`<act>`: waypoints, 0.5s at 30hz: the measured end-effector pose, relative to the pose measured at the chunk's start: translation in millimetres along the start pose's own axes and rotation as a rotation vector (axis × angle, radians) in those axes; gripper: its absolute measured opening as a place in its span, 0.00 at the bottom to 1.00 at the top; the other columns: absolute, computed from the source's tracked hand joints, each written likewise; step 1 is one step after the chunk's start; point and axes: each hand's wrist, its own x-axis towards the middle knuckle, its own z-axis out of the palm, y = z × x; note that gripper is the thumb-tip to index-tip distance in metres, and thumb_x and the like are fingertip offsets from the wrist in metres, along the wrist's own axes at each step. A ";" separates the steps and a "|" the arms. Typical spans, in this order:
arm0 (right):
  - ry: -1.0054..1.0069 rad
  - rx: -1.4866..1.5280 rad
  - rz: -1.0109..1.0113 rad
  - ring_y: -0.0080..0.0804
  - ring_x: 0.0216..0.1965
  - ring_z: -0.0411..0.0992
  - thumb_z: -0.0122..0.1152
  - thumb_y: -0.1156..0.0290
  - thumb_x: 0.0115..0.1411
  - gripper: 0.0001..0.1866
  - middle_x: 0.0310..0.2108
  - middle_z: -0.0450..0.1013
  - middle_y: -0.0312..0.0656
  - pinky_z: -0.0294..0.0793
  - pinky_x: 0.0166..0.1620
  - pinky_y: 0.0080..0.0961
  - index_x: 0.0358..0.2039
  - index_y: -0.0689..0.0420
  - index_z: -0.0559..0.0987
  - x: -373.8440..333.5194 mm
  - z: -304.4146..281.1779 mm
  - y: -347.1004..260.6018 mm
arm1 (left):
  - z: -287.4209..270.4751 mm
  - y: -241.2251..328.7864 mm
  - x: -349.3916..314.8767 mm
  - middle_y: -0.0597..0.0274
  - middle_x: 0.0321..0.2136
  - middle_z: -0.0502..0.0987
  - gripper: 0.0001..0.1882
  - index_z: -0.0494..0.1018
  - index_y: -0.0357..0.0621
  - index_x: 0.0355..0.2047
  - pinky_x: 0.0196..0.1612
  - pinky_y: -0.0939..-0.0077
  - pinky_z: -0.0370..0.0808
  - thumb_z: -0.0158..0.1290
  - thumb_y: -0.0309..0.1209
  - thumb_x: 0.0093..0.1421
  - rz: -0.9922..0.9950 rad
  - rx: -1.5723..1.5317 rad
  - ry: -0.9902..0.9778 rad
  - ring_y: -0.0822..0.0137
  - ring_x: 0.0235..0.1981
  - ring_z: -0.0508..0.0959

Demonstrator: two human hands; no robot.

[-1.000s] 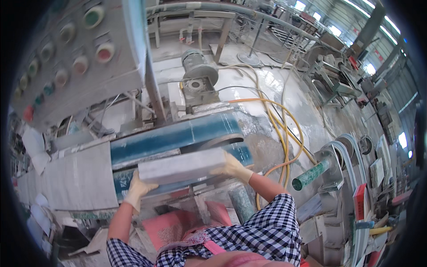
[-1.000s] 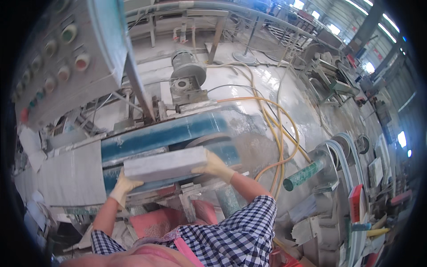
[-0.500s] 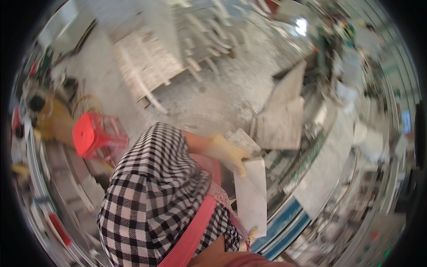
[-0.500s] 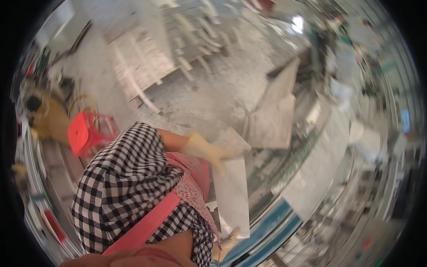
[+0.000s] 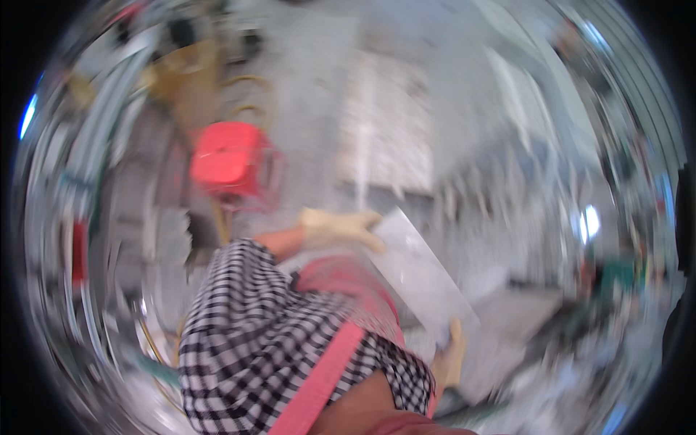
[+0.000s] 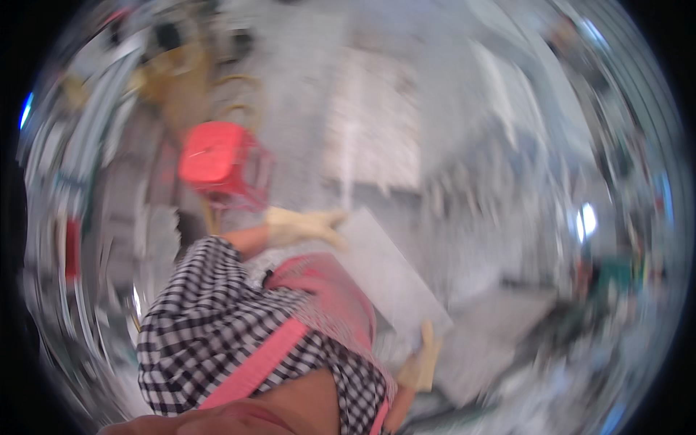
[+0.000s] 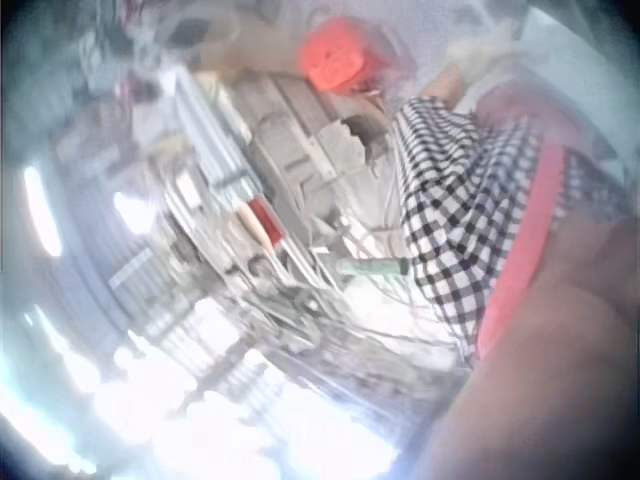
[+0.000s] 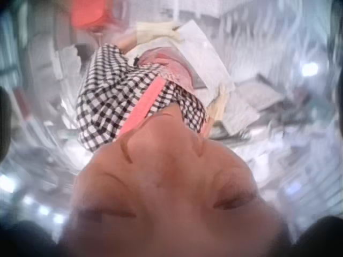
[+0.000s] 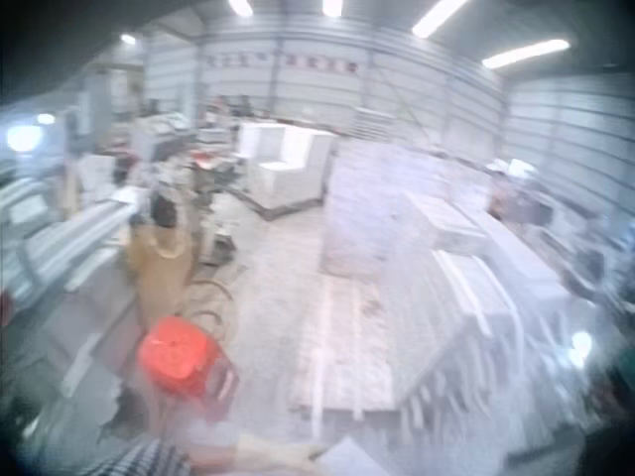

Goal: The person repeatedly picks up rectangular blocks and rubs their edges against a moving belt sander, then stacks the blocks on a nearby table. The person handles the blocks one at a time and places them in a growing stack.

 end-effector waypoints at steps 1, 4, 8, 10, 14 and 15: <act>0.030 0.583 0.259 0.42 0.60 0.66 0.59 0.62 0.65 0.32 0.60 0.67 0.49 0.66 0.63 0.36 0.64 0.67 0.66 38.3 -0.4 -1.4 | 2.7 -1.8 1.0 0.49 0.57 0.75 0.42 0.64 0.33 0.64 0.62 0.65 0.68 0.67 0.37 0.52 -0.022 0.100 0.128 0.59 0.59 0.73; -0.222 0.525 0.240 0.41 0.60 0.67 0.60 0.63 0.63 0.33 0.61 0.67 0.51 0.66 0.63 0.35 0.64 0.68 0.65 120.8 -11.1 -12.1 | 9.4 -1.3 13.4 0.48 0.62 0.70 0.45 0.62 0.34 0.66 0.66 0.64 0.62 0.69 0.36 0.51 -0.013 -0.024 0.169 0.59 0.64 0.67; -0.257 0.350 0.204 0.40 0.59 0.68 0.62 0.63 0.62 0.34 0.60 0.68 0.51 0.66 0.63 0.34 0.64 0.67 0.66 175.5 -14.1 -37.4 | 17.9 -9.5 15.7 0.49 0.54 0.76 0.40 0.69 0.33 0.60 0.59 0.66 0.69 0.70 0.39 0.50 0.088 -0.104 0.377 0.60 0.56 0.74; -0.247 0.259 0.144 0.40 0.59 0.68 0.63 0.65 0.61 0.33 0.60 0.69 0.49 0.66 0.62 0.34 0.63 0.66 0.67 187.4 -11.4 -51.1 | 22.2 -18.3 10.9 0.50 0.55 0.76 0.42 0.66 0.34 0.63 0.60 0.66 0.68 0.69 0.39 0.51 0.058 -0.124 0.515 0.61 0.57 0.73; -0.393 0.245 -0.026 0.37 0.56 0.71 0.66 0.69 0.57 0.32 0.56 0.72 0.47 0.68 0.59 0.32 0.61 0.65 0.70 222.5 -0.1 -89.3 | 18.1 -15.4 6.9 0.52 0.59 0.72 0.46 0.62 0.36 0.67 0.63 0.67 0.66 0.68 0.42 0.51 0.110 -0.266 0.536 0.61 0.61 0.71; -0.402 0.235 0.031 0.35 0.54 0.72 0.68 0.68 0.56 0.33 0.55 0.73 0.46 0.69 0.58 0.31 0.61 0.65 0.70 240.1 2.1 -103.0 | 13.0 -6.0 8.0 0.52 0.60 0.72 0.46 0.62 0.36 0.66 0.64 0.66 0.66 0.68 0.41 0.51 0.029 -0.263 0.533 0.60 0.61 0.70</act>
